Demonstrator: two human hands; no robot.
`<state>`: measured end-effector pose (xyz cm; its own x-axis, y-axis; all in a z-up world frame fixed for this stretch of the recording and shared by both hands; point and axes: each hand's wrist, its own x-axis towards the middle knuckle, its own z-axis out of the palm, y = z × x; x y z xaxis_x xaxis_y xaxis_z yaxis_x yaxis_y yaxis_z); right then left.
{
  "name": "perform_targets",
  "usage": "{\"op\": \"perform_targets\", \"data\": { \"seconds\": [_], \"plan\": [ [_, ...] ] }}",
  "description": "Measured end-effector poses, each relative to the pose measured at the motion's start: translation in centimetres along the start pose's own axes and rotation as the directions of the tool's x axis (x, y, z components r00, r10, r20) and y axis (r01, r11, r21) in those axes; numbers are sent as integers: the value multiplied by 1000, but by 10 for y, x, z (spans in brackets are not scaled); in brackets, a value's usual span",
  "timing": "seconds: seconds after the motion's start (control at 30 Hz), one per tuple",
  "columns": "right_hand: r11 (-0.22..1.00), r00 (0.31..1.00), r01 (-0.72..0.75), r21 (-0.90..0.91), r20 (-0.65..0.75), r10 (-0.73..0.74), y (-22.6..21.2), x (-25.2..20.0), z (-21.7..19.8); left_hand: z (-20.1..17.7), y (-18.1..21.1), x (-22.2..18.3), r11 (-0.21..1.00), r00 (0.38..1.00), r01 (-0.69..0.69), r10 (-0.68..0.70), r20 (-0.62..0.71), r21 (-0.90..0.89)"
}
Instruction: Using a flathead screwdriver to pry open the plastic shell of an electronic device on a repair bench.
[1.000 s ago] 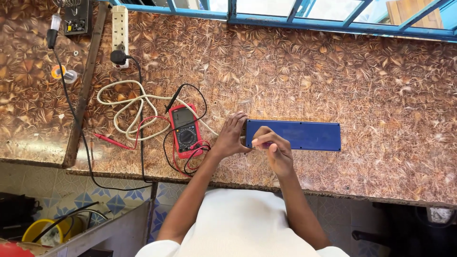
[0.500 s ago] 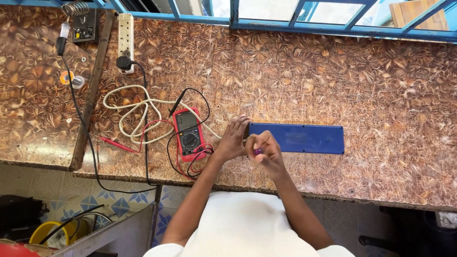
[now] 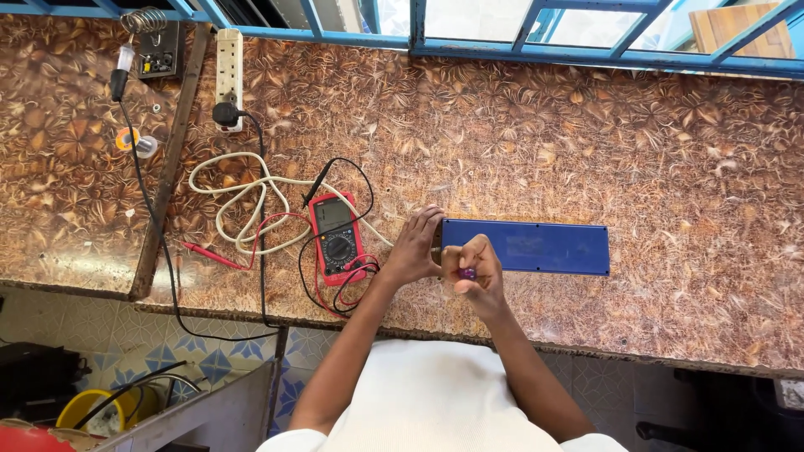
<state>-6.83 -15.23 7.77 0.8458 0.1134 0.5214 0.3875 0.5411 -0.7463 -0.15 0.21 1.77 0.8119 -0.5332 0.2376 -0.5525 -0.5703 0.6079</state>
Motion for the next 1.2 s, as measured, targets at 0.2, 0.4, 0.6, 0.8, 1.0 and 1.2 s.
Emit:
{"op": "perform_targets", "data": {
  "seconds": [0.2,0.4,0.6,0.8,1.0,1.2],
  "plan": [
    [967,997,71,-243,5,-72,-44,39,30,0,1,2,999,998,35,-35,44,11],
    [994,998,58,-91,22,-56,-12,18,5,0,-1,2,999,997,38,-38,60,4],
    [1000,1000,16,-7,-17,-16,-21,20,2,14,-12,-1,999,998,26,-27,52,23],
    [999,1000,4,-37,-21,-5,-25,18,-8,5,-5,1,998,994,59,-61,93,24],
    [994,997,-51,-92,-59,45,-35,28,-7,11,-10,1,999,996,42,-44,75,31],
    [971,999,-18,-238,-37,9,-15,15,-9,9,-10,-1,999,996,41,-41,80,10]
  ]
}}
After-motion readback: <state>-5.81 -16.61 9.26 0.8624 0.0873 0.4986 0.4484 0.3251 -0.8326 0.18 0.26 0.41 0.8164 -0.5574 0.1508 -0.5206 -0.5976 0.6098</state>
